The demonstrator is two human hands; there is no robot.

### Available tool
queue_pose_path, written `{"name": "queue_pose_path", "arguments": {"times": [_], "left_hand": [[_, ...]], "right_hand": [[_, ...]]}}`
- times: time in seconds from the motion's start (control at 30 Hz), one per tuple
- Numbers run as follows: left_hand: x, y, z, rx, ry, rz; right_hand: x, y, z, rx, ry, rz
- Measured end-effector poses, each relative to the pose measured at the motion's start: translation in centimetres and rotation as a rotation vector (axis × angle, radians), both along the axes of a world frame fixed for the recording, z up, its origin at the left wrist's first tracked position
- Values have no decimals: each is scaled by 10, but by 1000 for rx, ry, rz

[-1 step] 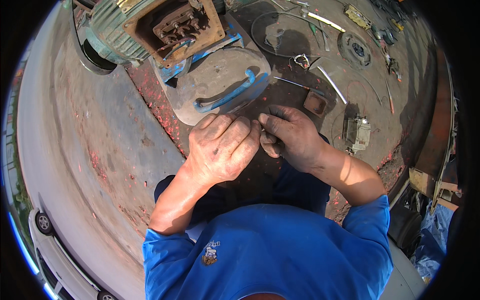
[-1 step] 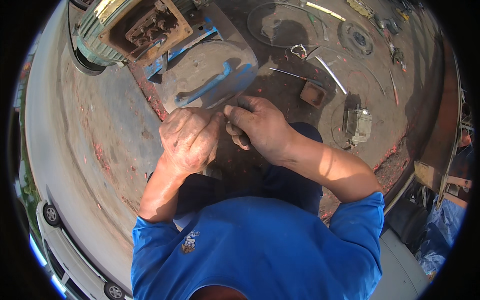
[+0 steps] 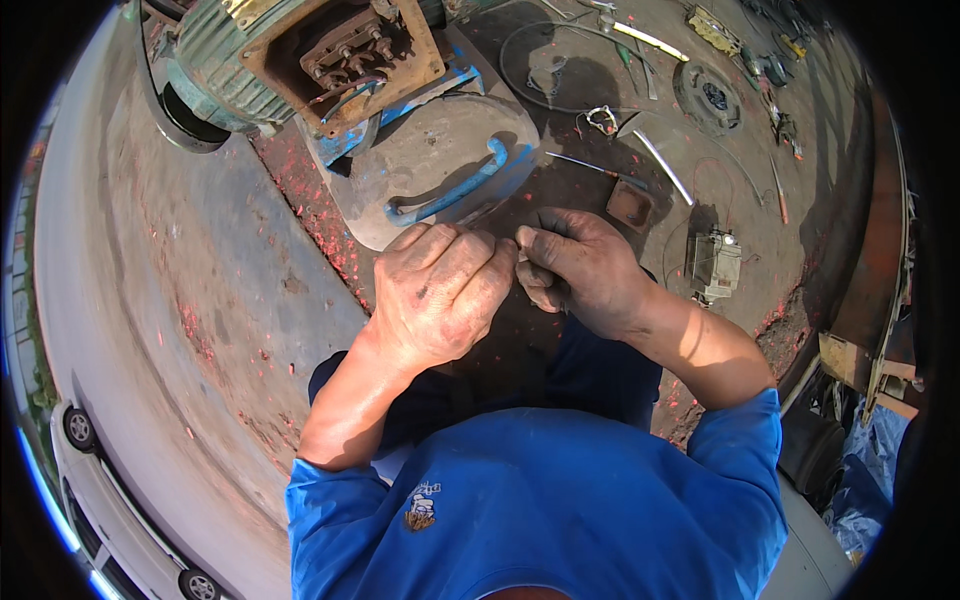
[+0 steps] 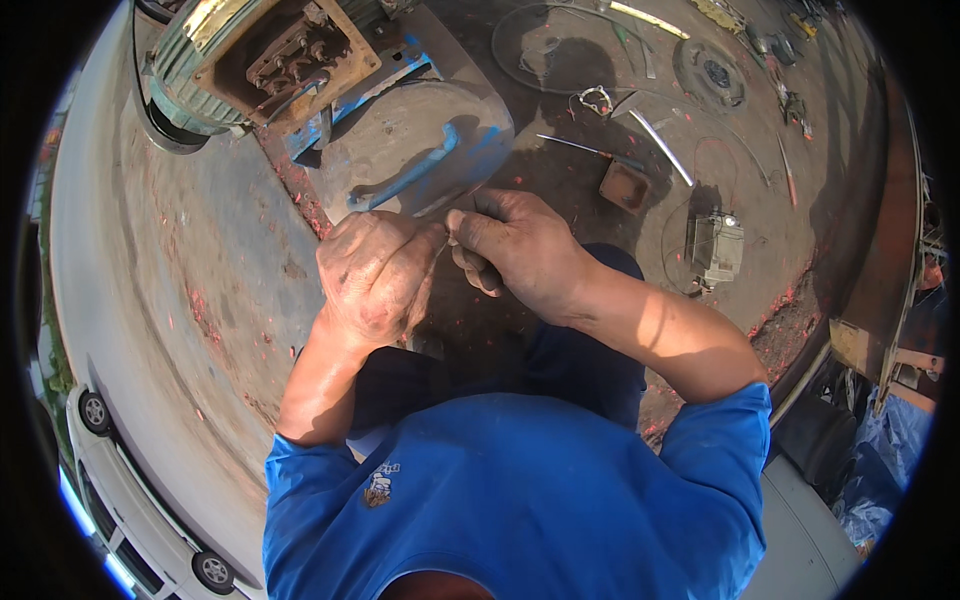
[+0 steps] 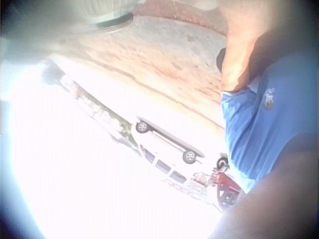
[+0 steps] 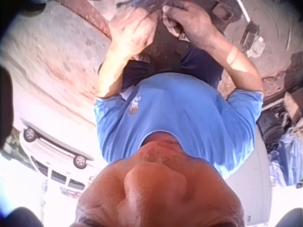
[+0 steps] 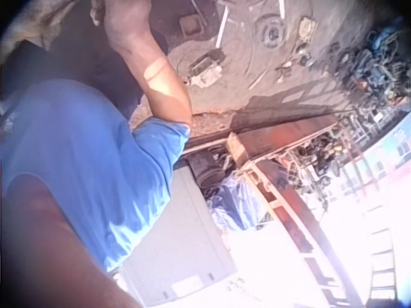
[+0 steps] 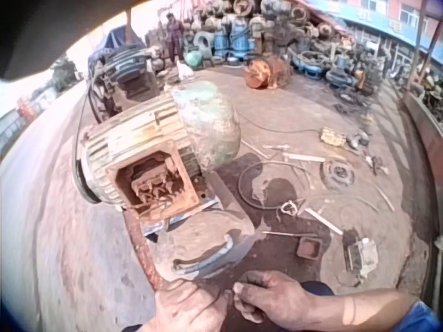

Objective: The person uses shears to cut the outer sheath of a cable, then strips the insulation from individual wires. They twist the exposed strands and insert them into the terminal block of a green electric motor, securing the connections.

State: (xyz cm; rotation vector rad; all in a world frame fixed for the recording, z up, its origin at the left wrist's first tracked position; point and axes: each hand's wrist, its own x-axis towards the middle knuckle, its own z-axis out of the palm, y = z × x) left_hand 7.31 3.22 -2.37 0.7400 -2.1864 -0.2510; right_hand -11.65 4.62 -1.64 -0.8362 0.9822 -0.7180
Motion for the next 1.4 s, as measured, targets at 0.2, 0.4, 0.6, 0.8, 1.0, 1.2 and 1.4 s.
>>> {"name": "queue_pose_path", "arguments": {"times": [0.2,0.4,0.6,0.8,1.0,1.2,1.4], "left_hand": [[1,1,-3,1130,499,-93],[1,3,-4,893,365,-109],[-3,-1,-2,169,84,-128],[1,3,-5,962,576,-265],[-6,4,-10,1299,783,-296],[-22,12,-12,614,522,-53],[-25,-3,-14,-36,97,-87]], "right_hand": [[-15,-6,-7,-1291,691,12],[-17,-4,-2,-1313,734,99],[-9,9,-18,218,-403,-24],[-12,6,-22,-1149,260,-154],[-18,0,-20,-1522,655,-131],[10,19,-39,-814,422,-334],[9,17,-37,-28,-303,-278]]}}
